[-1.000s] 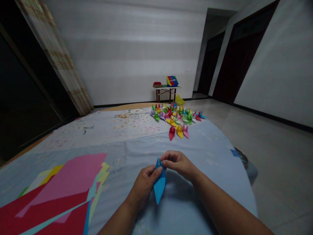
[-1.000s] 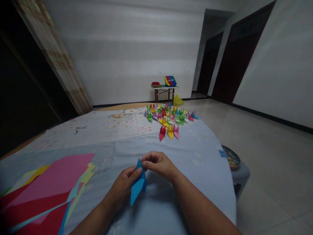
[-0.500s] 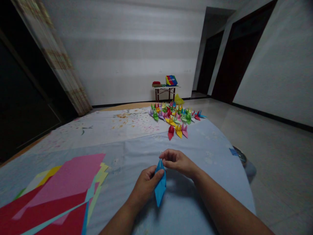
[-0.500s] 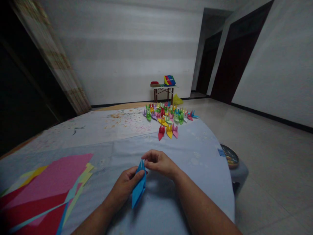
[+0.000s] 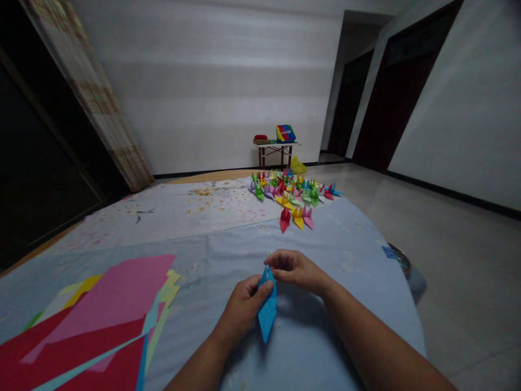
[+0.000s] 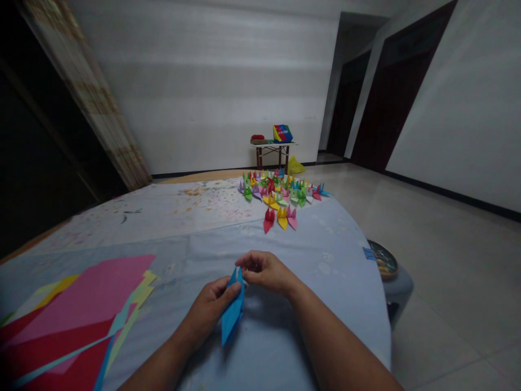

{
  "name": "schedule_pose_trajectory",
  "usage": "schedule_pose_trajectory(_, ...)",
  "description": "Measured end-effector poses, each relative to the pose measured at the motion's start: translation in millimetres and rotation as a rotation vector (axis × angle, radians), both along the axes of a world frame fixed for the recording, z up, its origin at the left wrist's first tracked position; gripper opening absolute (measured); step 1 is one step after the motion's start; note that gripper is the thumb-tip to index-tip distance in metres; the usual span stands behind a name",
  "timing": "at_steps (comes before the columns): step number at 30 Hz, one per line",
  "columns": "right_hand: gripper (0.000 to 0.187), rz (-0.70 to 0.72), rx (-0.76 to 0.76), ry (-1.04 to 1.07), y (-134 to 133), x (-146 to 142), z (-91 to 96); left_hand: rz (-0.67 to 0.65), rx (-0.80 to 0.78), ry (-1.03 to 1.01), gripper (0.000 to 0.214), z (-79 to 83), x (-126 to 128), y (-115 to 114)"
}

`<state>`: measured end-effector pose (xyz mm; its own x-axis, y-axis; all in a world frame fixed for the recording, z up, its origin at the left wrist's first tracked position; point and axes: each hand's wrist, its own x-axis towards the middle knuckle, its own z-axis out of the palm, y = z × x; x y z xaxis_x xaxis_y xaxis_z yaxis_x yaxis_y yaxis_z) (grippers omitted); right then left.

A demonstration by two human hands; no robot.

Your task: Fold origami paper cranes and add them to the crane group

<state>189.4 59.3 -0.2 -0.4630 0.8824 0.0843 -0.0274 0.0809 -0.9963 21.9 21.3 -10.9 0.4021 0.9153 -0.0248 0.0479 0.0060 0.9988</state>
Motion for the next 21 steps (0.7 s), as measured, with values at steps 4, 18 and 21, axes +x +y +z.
schedule_pose_trajectory(4,0.034,0.009,0.007,-0.021,-0.9,0.4,2.3,0.017,-0.005,0.009,0.036,1.1,0.3,-0.1)
schedule_pose_trajectory(18,0.036,0.059,-0.048,0.004,-3.4,4.4,8.8,-0.008,-0.01,0.025,0.038,0.5,-0.4,1.8)
schedule_pose_trajectory(21,0.034,0.051,-0.062,0.027,-3.2,4.8,9.7,-0.006,-0.034,0.006,0.038,1.0,-0.3,1.8)
